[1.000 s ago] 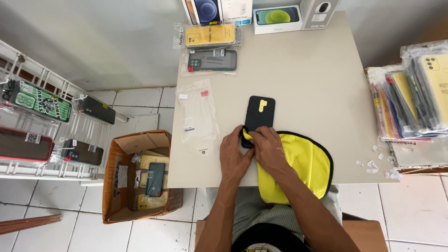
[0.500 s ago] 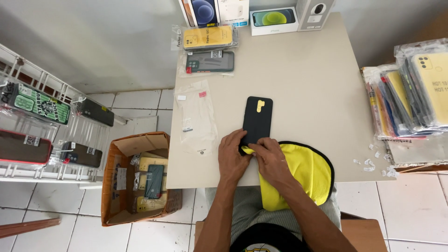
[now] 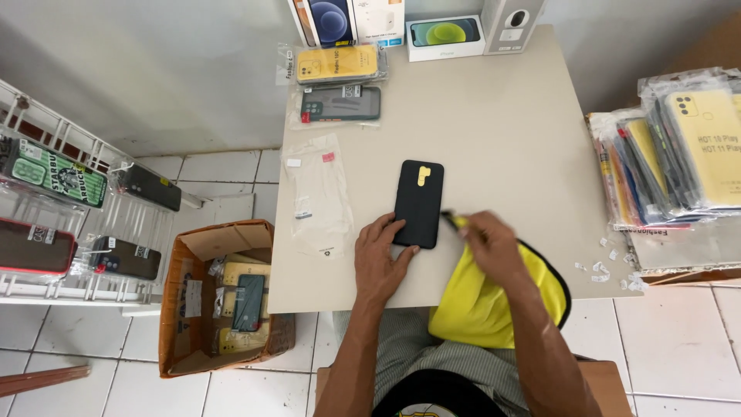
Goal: A person is seen cleaning a smartphone and its protective case with a yellow microfiber cloth before carefully placing them into plastic packaging sleeves at a service desk.
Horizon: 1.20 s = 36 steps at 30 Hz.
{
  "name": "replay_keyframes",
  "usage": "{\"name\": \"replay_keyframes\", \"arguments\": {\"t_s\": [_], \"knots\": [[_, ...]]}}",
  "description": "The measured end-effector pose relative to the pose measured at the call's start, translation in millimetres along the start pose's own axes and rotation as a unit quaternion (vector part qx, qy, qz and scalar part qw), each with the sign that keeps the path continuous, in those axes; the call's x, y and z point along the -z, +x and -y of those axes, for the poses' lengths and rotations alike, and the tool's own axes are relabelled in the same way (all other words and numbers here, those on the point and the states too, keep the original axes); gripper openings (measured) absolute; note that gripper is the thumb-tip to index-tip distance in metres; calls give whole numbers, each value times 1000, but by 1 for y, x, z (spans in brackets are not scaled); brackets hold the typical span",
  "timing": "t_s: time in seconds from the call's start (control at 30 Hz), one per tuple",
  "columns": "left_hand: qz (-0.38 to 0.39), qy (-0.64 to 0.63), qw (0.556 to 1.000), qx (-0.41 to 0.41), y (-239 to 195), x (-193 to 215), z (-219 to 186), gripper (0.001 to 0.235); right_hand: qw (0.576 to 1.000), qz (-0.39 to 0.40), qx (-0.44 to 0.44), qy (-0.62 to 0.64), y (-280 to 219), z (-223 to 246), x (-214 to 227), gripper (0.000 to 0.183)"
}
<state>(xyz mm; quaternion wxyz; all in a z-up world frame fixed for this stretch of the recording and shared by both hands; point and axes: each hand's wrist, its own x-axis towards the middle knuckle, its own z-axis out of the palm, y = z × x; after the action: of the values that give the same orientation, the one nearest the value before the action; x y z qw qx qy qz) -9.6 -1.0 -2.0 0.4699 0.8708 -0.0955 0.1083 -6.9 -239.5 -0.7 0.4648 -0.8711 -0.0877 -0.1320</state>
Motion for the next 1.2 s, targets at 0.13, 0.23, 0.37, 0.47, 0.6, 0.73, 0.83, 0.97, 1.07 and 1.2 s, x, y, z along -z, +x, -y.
{"name": "replay_keyframes", "arguments": {"t_s": [0.13,0.23,0.37,0.47,0.6,0.73,0.83,0.97,1.07,1.2], "knots": [[3,8,1000,4,-1,6,-11,51,948,-141,-121,-260,17,-14,15,56],[7,12,1000,0,-2,7,-14,48,915,-201,-6,-349,14,-10,1,30],[21,27,999,-5,0,5,-12,43,899,-136,6,-417,7,-3,-56,22],[51,67,996,-5,2,5,-12,37,908,-92,-20,-409,3,-2,-87,38],[53,75,996,1,1,2,-7,36,952,-51,-128,-275,7,11,-79,47],[41,38,998,10,2,8,-13,41,973,-54,-212,-77,8,45,-73,49],[-5,-4,1000,-5,1,6,-10,46,979,-96,-144,104,5,93,-74,46],[-24,-83,994,-63,6,10,-7,49,981,-111,-50,149,-5,88,-88,52],[-54,-71,994,-56,6,3,4,22,995,-85,-2,60,-13,91,-88,52],[3,-79,987,139,15,0,0,50,999,-45,25,-7,-16,86,-84,48]]}}
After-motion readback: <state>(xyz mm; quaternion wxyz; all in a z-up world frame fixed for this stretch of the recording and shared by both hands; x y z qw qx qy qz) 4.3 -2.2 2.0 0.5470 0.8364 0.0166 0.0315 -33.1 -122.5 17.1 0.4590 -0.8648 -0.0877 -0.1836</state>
